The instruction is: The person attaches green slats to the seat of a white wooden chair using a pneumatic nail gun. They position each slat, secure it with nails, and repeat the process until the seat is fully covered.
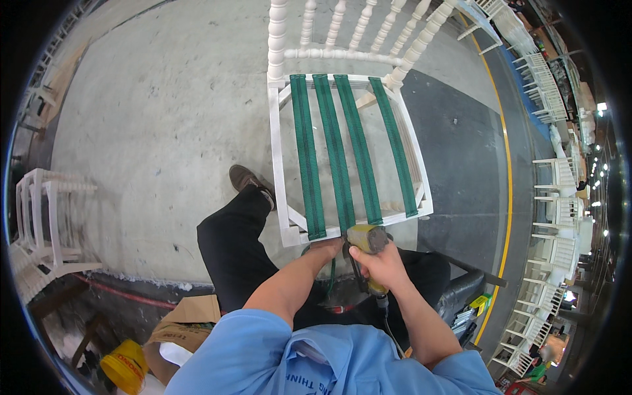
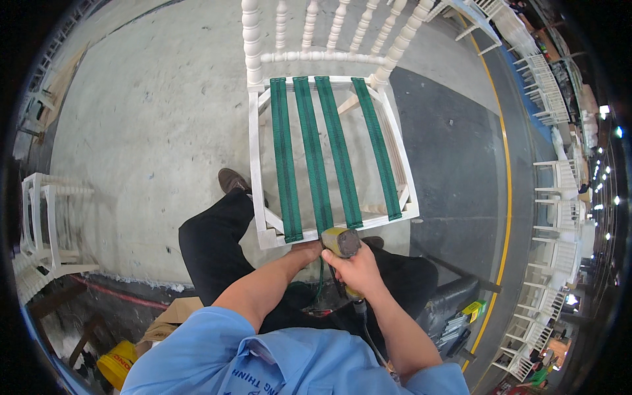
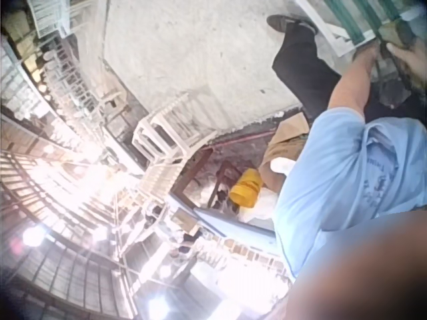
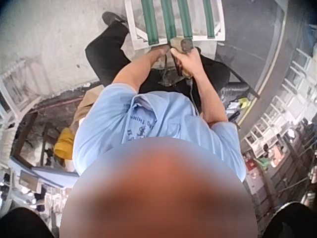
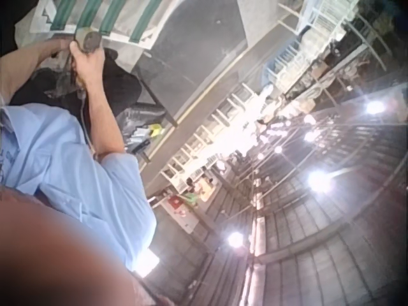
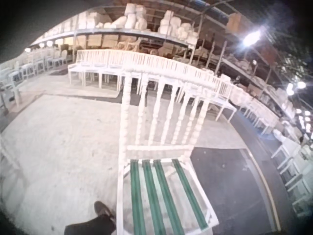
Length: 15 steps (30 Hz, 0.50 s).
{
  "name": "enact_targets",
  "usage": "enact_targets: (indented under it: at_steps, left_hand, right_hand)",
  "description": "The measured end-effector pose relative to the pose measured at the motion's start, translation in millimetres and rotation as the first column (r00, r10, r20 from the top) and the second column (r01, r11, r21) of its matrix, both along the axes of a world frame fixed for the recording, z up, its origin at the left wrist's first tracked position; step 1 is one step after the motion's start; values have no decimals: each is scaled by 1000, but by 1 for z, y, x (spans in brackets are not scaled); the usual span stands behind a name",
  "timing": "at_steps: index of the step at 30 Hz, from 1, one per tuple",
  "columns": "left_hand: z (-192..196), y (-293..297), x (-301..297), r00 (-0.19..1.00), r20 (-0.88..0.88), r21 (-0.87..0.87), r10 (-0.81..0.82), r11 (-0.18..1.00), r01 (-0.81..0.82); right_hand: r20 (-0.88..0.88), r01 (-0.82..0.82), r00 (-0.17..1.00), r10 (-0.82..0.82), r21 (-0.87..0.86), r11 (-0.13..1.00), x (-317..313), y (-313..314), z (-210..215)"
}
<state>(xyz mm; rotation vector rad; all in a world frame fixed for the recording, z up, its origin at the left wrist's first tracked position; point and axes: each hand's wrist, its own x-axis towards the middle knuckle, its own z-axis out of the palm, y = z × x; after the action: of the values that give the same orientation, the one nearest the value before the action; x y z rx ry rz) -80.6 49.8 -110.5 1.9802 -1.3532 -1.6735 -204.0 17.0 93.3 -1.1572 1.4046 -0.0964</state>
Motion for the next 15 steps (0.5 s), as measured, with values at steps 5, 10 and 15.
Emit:
enact_targets:
  at_steps: [5,10,15]
  left_hand:
    - [29,11,-7,975,91,125,-200,974,188]
    - [102,41,17,941,-323,23,-104,993,118]
    - [140,-9,81,633,-678,193,374,921,-338]
  right_hand:
    - [101,118,988,-120,25,993,-17,1,11]
    - [127,129,984,-125,-28,991,-49,-4,29]
    - [72,117,990,-117,9,993,-47,-9,25]
